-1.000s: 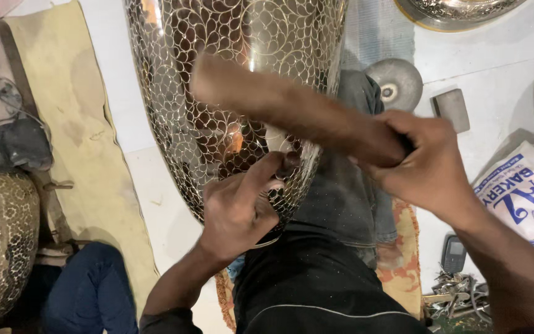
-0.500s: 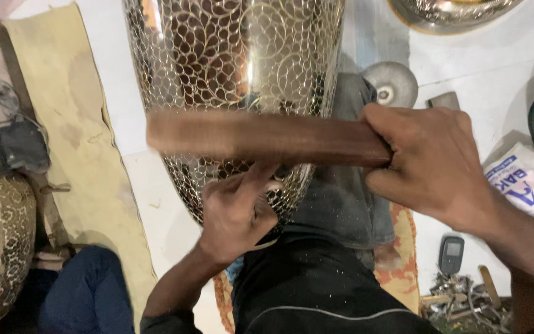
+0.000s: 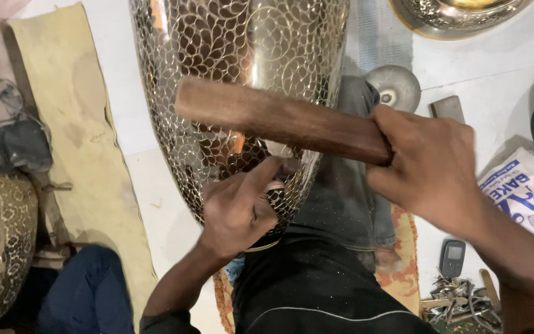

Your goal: The person sits on the floor with a large engraved brass vase held between the legs and hammers its surface using a wooden mallet and a small punch tool, repositioning the punch to work different spots on the vase body.

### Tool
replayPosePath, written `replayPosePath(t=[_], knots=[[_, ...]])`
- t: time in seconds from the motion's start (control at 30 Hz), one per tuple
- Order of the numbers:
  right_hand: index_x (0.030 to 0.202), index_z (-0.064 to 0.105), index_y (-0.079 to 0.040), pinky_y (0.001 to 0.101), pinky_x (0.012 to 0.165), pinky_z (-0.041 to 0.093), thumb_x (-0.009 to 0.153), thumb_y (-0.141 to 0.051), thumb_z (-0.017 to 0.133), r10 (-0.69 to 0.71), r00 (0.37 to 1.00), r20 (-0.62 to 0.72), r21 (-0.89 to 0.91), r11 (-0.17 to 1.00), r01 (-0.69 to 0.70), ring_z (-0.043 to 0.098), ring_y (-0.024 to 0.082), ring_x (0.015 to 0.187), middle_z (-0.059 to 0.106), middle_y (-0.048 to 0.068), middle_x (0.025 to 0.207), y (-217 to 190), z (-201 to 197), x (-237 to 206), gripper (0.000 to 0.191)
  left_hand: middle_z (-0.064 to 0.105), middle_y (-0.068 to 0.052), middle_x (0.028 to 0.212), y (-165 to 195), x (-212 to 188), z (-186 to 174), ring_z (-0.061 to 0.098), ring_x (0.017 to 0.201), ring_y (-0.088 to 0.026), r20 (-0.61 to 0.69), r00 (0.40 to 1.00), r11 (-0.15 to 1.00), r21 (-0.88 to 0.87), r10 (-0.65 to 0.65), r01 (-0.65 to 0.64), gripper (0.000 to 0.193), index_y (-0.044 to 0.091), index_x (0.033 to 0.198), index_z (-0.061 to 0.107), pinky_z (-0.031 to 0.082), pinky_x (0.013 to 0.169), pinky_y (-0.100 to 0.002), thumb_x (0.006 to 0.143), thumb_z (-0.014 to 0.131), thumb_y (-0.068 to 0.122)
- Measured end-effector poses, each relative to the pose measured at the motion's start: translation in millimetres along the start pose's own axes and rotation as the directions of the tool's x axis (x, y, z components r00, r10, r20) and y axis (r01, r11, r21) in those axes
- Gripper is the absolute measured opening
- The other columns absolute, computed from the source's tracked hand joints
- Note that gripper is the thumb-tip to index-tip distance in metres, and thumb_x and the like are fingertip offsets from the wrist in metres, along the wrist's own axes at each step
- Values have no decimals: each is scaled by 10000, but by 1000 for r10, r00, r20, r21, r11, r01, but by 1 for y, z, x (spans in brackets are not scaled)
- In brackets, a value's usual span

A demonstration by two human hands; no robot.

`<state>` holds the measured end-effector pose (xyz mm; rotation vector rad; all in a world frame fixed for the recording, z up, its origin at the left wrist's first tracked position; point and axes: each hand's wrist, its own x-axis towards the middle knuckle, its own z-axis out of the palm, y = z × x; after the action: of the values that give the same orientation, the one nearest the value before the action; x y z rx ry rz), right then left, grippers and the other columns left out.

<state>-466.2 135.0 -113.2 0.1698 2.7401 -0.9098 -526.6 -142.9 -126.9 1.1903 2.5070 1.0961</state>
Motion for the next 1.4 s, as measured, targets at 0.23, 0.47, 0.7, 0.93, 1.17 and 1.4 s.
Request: replayPosePath(t=[0.23, 0.47, 0.7, 0.93, 1.17, 1.4], knots=[[940, 714, -91, 393, 547, 495, 634, -114, 759, 116, 993, -30, 181, 977, -108, 678, 247, 527, 697, 97, 646, 8, 20, 3, 310, 770, -88, 919, 2, 1, 3, 726, 635, -143, -63, 997, 997, -71, -33, 28, 550, 15, 1329, 572, 543, 505, -292, 806, 632, -147], [1029, 693, -51, 277, 554, 491, 774, -68, 774, -56, 984, -170, 531, 836, 139, 653, 97, 620, 694, 63, 732, -5, 6, 7, 267, 786, -132, 1018, -1, -6, 0, 786, 780, -168, -61, 998, 996, -82, -32, 27, 586, -9, 1372, 528, 622, 600, -273, 804, 597, -140], [912, 671, -56, 324, 454, 400, 641, -49, 782, -102, 995, 4, 76, 992, 102, 544, 134, 452, 583, 40, 550, -15, -10, 11, 293, 758, -120, 933, -3, -9, 3, 794, 806, -193, -82, 995, 991, -128, -57, 46, 566, -5, 1319, 590, 637, 667, -303, 763, 623, -99], [775, 606, -64, 416, 471, 397, 593, -116, 768, -182, 983, 35, -122, 975, 185, 555, 233, 463, 564, 44, 556, -18, -13, 15, 249, 754, -135, 892, -6, -12, 3, 758, 701, -185, -37, 995, 986, -146, -93, 86, 549, -33, 1297, 600, 606, 592, -302, 751, 629, -91], [857, 639, -100, 325, 510, 457, 768, -123, 747, -116, 989, -95, 371, 918, 143, 582, 142, 508, 620, 12, 629, -28, -14, 15, 142, 771, -129, 976, -9, -12, 6, 792, 804, -206, -66, 997, 993, -115, -48, 40, 484, 7, 1260, 601, 642, 648, -300, 786, 609, -89], [968, 622, -52, 265, 475, 407, 709, -49, 743, -149, 985, -81, 471, 866, 170, 524, 83, 504, 544, -5, 576, -5, -3, 12, 286, 775, -178, 1069, -5, -6, 1, 791, 773, -196, -33, 997, 991, -117, -74, 69, 575, -44, 1320, 593, 630, 607, -290, 747, 614, -82]])
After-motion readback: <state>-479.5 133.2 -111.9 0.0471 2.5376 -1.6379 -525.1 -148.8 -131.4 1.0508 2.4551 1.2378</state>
